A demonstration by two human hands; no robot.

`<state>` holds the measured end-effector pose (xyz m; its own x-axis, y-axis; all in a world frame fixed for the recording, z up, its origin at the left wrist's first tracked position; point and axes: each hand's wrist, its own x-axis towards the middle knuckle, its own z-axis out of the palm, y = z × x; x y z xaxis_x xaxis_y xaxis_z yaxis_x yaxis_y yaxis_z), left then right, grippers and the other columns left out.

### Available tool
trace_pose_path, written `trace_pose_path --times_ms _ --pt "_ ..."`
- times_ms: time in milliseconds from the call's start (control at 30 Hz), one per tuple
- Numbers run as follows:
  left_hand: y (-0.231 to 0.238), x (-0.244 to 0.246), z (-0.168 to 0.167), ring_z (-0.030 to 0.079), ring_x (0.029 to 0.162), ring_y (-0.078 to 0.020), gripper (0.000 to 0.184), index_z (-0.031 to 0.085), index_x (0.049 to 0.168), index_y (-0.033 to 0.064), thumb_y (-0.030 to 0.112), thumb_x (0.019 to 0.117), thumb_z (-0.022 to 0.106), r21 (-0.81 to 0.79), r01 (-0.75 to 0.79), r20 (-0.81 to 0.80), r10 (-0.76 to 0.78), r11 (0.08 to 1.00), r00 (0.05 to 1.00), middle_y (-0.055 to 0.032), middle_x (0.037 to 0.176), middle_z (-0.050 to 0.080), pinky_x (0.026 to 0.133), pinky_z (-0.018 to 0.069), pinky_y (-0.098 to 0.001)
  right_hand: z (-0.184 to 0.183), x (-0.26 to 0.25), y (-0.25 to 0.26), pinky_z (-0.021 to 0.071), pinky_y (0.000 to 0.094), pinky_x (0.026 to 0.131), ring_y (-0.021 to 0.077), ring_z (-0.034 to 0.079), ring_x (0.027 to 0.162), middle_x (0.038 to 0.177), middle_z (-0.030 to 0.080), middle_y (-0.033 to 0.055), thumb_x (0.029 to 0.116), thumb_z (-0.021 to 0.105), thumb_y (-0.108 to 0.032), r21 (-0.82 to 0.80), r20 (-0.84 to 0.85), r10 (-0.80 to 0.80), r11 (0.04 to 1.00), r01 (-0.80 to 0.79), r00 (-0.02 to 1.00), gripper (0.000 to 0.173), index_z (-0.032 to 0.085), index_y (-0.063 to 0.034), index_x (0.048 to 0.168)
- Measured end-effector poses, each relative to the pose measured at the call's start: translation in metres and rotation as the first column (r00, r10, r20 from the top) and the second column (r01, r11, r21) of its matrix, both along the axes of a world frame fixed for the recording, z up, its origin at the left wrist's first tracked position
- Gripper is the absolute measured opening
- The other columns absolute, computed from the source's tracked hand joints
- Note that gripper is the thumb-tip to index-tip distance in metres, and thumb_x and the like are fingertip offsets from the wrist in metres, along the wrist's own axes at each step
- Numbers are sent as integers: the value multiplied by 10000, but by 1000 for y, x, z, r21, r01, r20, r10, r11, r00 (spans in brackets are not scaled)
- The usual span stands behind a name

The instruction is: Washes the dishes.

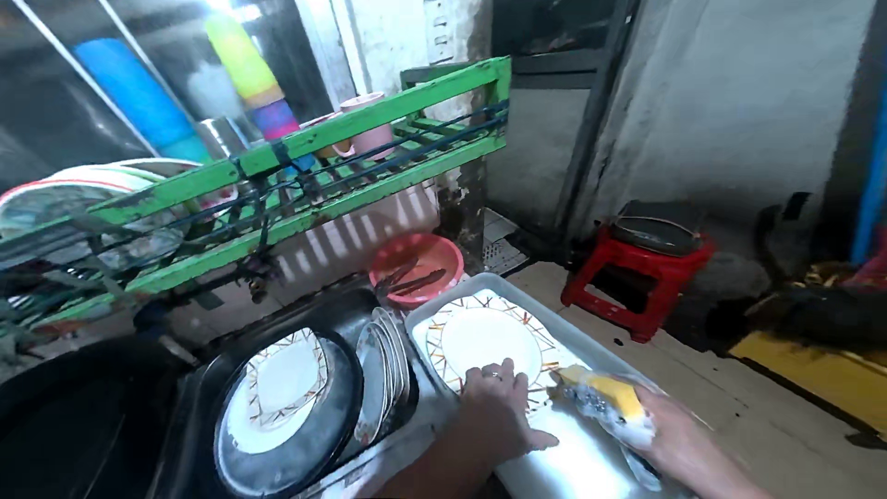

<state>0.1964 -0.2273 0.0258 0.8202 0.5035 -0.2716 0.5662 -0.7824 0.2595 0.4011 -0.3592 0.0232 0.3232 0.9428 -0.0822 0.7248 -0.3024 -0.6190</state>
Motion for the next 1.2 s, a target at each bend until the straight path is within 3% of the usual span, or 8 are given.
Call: trace_pose_path --times_ms 133,333,533,700,833,1000,1100,1200 --pt "5 10 -6 393 1459 -363 885 361 1594 168 428 859 780 6 -39 -110 40 999 993 -104 1691 245 1077 383 -618 27 -9 10 385 628 1129 437 502 1365 1446 554 243 884 771 -292 -354 58 190 922 -158 980 629 573 -16 1413" --pt "7 21 -2 323 1498 -370 845 314 1614 193 285 895 748 -13 -119 -212 113 993 971 -107 1706 187 1100 355 -632 18 -12 28 379 632 1132 469 443 1400 1492 509 245 886 746 -108 -607 44 468 714 -348 882 637 517 -43 1477" --pt "6 6 12 395 1466 -322 588 544 1482 148 517 1024 529 -149 -111 135 132 983 982 -85 1628 392 1162 323 -572 40 -21 20 413 656 1090 481 514 1342 1409 577 277 902 724 -126 -558 78 522 729 -396 849 553 577 -29 1427" --pt "22 -75 -7 549 1357 -296 330 729 1226 17 46 991 499 -100 -417 825 309 903 473 -146 1374 650 1180 371 -477 38 -15 13 405 698 1070 518 546 1290 1359 578 345 929 718 -311 -378 105 366 875 -303 925 616 561 68 1389" --pt "46 -203 -44 543 1349 -318 360 643 1343 24 157 1081 435 -318 -785 318 840 532 440 -194 1413 596 1167 391 -463 32 -12 13 409 677 1076 490 550 1301 1382 575 320 942 694 -387 -370 151 281 905 -210 948 668 533 50 1421" --pt "65 -321 -108 516 1355 -414 446 565 1363 -64 262 1065 504 -175 -918 -397 828 355 396 -271 1431 550 1120 400 -575 37 -21 10 405 689 1068 491 545 1306 1386 572 320 926 705 -362 -378 191 177 921 -94 966 665 533 48 1421" --pt "68 -343 -119 484 1387 -408 433 556 1384 -57 232 1070 485 -148 -878 -407 781 456 474 -266 1463 527 1147 373 -564 37 -24 13 409 691 1064 501 553 1292 1365 582 331 924 710 -354 -391 188 145 918 -61 972 649 549 51 1404" --pt "66 -319 -107 437 1436 -358 420 497 1454 -43 169 1094 451 -296 -814 -119 826 500 551 -243 1509 489 1209 309 -470 37 -26 15 418 698 1051 499 560 1277 1365 578 329 915 724 -301 -416 159 113 909 -37 981 631 542 50 1407"
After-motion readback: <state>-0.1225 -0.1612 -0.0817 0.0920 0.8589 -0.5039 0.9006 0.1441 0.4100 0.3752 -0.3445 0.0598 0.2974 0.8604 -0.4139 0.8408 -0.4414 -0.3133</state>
